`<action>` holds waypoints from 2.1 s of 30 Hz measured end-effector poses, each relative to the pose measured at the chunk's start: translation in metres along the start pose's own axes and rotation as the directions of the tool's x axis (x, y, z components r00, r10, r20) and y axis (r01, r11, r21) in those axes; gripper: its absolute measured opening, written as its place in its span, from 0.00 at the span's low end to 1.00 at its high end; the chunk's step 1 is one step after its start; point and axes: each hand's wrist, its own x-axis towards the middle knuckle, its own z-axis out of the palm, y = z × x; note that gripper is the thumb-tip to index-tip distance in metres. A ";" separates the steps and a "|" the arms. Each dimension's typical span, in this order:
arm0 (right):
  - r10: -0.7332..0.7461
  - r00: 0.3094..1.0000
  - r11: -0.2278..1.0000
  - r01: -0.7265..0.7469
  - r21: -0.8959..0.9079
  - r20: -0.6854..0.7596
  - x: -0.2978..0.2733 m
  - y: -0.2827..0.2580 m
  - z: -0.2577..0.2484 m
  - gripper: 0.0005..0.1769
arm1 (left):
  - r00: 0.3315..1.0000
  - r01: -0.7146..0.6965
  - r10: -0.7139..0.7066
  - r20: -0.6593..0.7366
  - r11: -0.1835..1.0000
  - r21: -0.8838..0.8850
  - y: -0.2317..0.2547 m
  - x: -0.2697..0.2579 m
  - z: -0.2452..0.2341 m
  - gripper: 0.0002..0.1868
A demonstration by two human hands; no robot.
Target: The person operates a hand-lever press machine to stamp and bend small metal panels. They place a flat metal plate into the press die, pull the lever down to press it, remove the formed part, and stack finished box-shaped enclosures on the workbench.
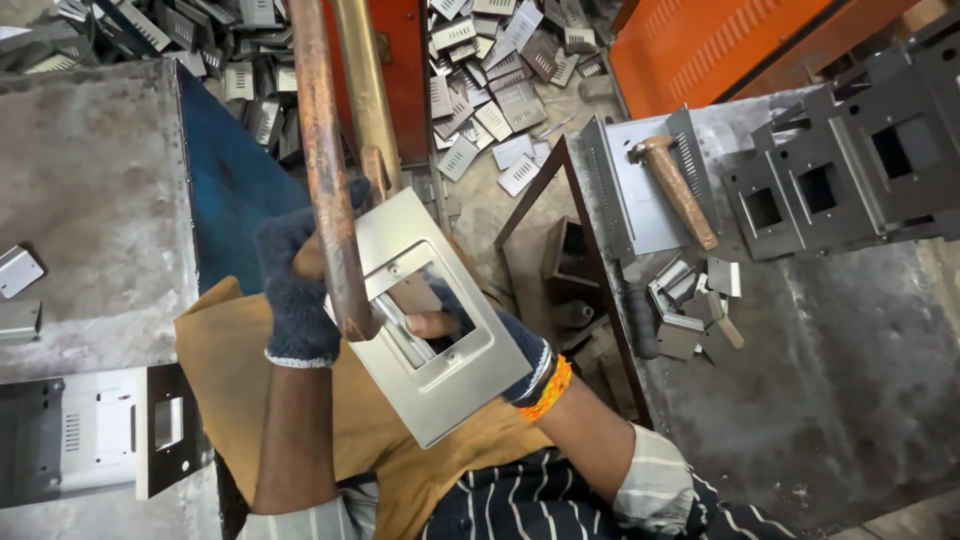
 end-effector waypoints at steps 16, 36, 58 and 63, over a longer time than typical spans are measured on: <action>-0.066 0.991 0.980 0.086 -0.181 0.116 0.009 0.000 -0.008 0.29 | 0.929 -0.294 0.368 -0.030 0.786 0.544 -0.022 -0.023 -0.001 0.16; -0.106 0.991 0.964 0.122 -0.238 0.081 0.005 -0.003 -0.006 0.36 | 0.805 -0.537 0.551 0.221 0.517 0.666 0.016 -0.009 0.018 0.25; -0.060 0.983 0.955 0.107 -0.276 0.172 0.019 0.009 -0.029 0.38 | 0.945 -0.203 0.291 -0.152 0.883 0.424 -0.070 -0.035 0.003 0.16; 0.040 0.968 0.998 -0.028 -0.052 0.247 0.022 0.011 -0.030 0.41 | 0.951 -0.159 0.231 -0.206 0.936 0.314 -0.072 -0.029 0.005 0.13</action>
